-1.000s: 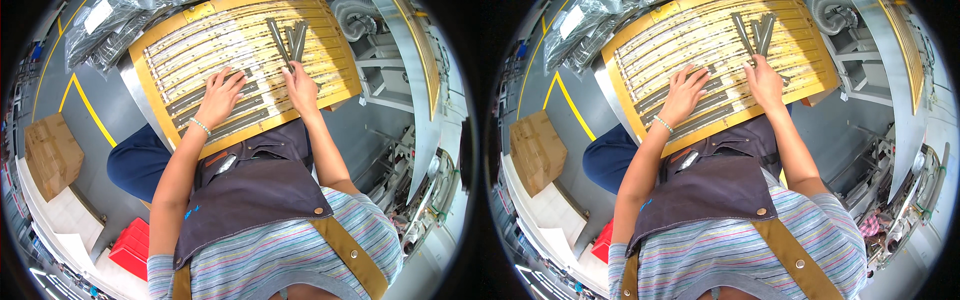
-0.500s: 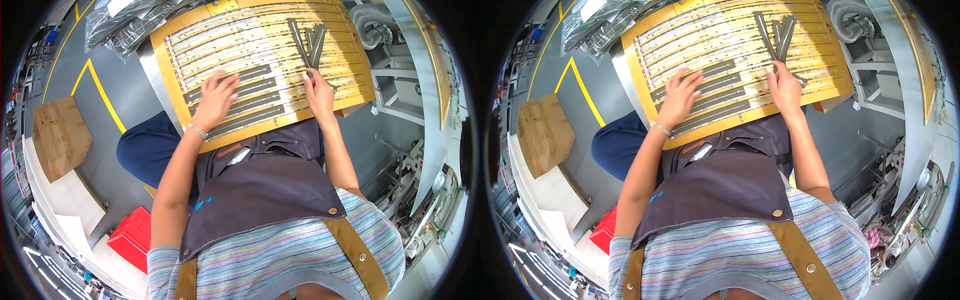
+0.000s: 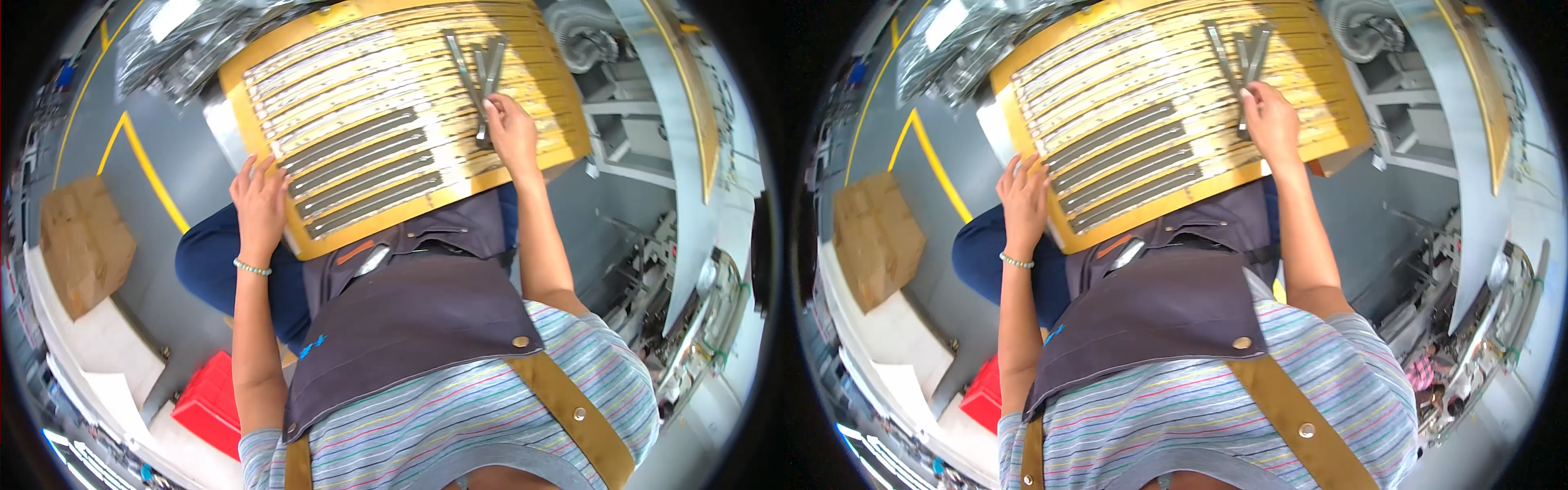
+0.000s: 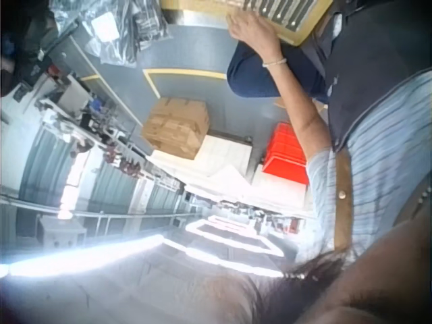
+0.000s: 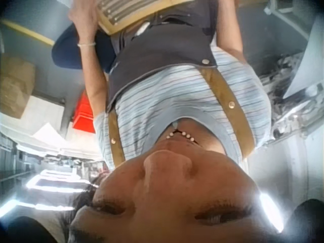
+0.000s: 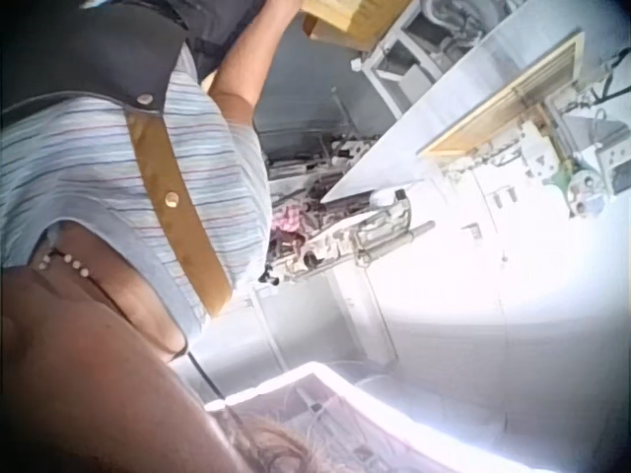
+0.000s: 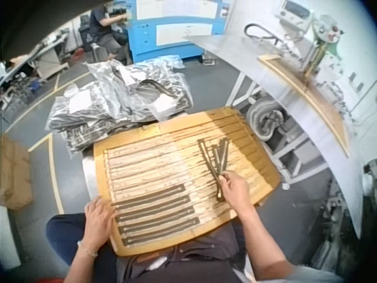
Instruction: Inspecting, cleaning, and organizing leather strips in a wooden jig.
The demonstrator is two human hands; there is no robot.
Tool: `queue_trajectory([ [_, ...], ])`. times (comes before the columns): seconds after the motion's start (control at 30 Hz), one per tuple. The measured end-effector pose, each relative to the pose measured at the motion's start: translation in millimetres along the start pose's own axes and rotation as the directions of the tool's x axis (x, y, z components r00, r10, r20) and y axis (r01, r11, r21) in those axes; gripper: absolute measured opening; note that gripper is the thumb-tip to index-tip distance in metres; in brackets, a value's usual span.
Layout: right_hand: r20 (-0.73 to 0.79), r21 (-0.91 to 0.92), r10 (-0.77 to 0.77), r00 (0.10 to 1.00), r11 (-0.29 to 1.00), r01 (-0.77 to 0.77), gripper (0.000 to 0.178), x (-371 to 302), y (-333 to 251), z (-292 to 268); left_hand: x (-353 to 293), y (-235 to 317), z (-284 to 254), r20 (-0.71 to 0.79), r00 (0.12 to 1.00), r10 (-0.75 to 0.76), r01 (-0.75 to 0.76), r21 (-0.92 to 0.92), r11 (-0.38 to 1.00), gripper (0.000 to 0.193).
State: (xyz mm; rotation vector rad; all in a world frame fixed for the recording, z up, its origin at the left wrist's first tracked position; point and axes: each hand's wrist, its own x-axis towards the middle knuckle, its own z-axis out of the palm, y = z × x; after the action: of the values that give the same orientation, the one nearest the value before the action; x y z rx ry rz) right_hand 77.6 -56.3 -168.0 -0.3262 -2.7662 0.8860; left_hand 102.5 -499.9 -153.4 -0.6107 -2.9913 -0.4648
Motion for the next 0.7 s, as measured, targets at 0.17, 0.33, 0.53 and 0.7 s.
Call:
queue_trajectory([
  [0.17,-0.052,-0.03,-0.121,0.991,0.992,0.119,0.022,40.4,3.4,3.9,25.6,45.4,16.3,-0.099,0.995,0.011,-0.029,-0.185,0.982,0.02],
  [0.33,0.067,-0.306,-0.063,0.996,0.949,0.081,0.027,51.7,-9.9,35.7,35.1,71.7,24.9,-0.107,0.992,0.064,-0.094,-0.303,0.948,0.024],
  [0.53,0.579,0.304,-0.112,0.807,0.949,-0.087,0.017,29.5,-61.8,16.9,22.8,109.5,12.3,-0.049,0.993,0.111,-0.12,-0.543,0.831,0.04],
  [0.7,0.834,0.463,-0.302,0.461,0.838,-0.289,0.013,-16.7,-121.9,6.5,34.6,110.2,0.2,-0.074,0.997,0.031,-0.068,-0.575,0.816,0.067],
])
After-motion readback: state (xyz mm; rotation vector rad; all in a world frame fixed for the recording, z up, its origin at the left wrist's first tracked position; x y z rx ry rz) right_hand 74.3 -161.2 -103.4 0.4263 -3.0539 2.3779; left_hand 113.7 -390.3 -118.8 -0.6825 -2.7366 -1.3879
